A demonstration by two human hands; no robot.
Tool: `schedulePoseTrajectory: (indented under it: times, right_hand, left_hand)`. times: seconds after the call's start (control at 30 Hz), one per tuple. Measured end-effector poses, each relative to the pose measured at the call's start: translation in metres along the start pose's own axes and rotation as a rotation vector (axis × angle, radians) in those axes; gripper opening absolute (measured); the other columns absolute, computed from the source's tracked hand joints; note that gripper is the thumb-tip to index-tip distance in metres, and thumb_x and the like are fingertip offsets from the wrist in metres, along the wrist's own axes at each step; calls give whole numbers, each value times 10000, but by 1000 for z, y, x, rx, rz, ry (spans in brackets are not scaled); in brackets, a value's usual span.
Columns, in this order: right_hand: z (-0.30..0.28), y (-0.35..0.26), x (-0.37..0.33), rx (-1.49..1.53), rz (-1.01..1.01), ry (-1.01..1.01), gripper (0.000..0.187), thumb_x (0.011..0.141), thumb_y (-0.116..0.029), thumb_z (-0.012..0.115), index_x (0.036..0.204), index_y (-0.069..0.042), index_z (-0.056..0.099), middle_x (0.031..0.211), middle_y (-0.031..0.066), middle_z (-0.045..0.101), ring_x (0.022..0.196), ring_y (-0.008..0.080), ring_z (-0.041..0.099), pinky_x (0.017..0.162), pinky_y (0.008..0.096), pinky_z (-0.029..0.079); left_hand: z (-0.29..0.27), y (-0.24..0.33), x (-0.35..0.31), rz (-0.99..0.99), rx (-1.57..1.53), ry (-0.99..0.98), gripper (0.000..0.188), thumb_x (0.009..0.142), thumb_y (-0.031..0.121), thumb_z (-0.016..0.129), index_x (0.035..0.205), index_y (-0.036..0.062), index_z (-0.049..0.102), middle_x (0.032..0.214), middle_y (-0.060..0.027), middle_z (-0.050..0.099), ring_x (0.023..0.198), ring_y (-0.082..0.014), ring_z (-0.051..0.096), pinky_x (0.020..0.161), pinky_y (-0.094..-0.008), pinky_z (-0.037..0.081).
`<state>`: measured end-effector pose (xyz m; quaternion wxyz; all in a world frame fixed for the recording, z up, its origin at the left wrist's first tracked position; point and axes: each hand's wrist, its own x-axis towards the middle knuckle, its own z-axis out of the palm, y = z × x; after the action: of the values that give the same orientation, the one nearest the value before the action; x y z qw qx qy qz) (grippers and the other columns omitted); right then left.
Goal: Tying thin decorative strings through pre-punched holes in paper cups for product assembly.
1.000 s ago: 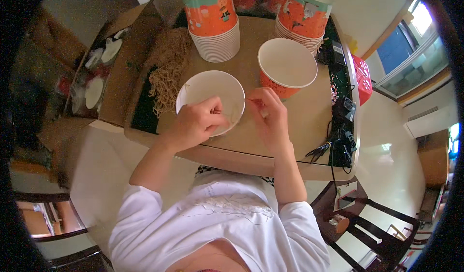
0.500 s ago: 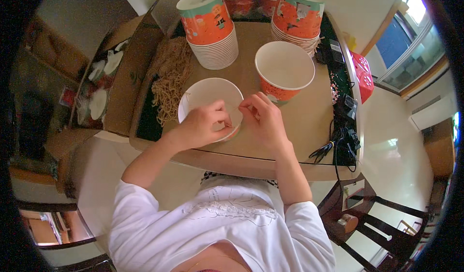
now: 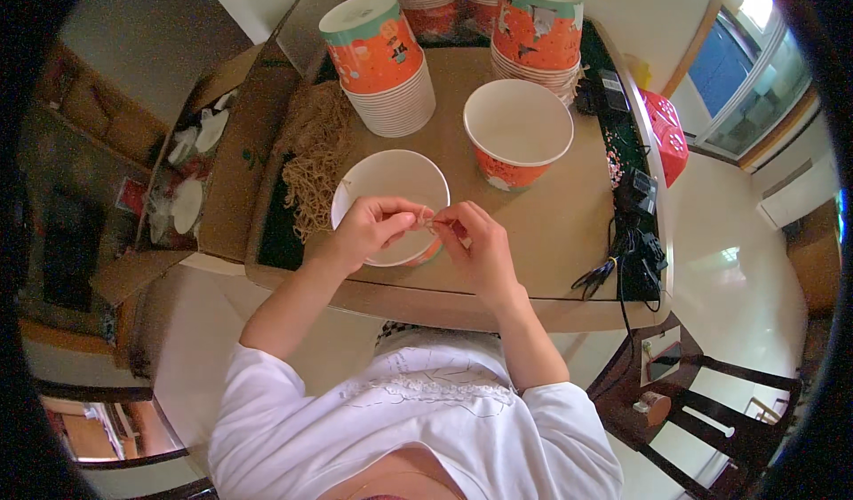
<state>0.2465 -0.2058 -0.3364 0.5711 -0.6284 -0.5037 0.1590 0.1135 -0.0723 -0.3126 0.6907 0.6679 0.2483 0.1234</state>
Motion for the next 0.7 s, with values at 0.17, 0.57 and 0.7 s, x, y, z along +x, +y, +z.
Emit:
schedulePoseTrajectory:
  times: [0.17,0.57,0.7]
  right_hand:
    - [1,3,-3,-1,-12,31,102,826,13,642,922,-5,609,824,101,608,718,188,624,626,282,504]
    - [-2,2,-12,-38,39,28,136,817,27,638,936,-16,587,867,93,647,757,186,641,653,290,524]
    - [-2,-1,-12,-75,35,28,138,812,14,643,932,-24,585,862,95,642,746,205,634,642,295,522]
  left_hand:
    - [3,-7,2,172,132,-8,201,869,30,573,1029,5,692,742,32,628,588,-25,474,519,-204,400]
    - [22,8,-9,176,605,108,118,789,100,693,902,82,724,617,-68,603,519,-138,521,509,-296,421]
    - [24,6,-11,351,796,163,84,784,119,678,863,102,697,649,-84,616,561,-215,588,526,-334,452]
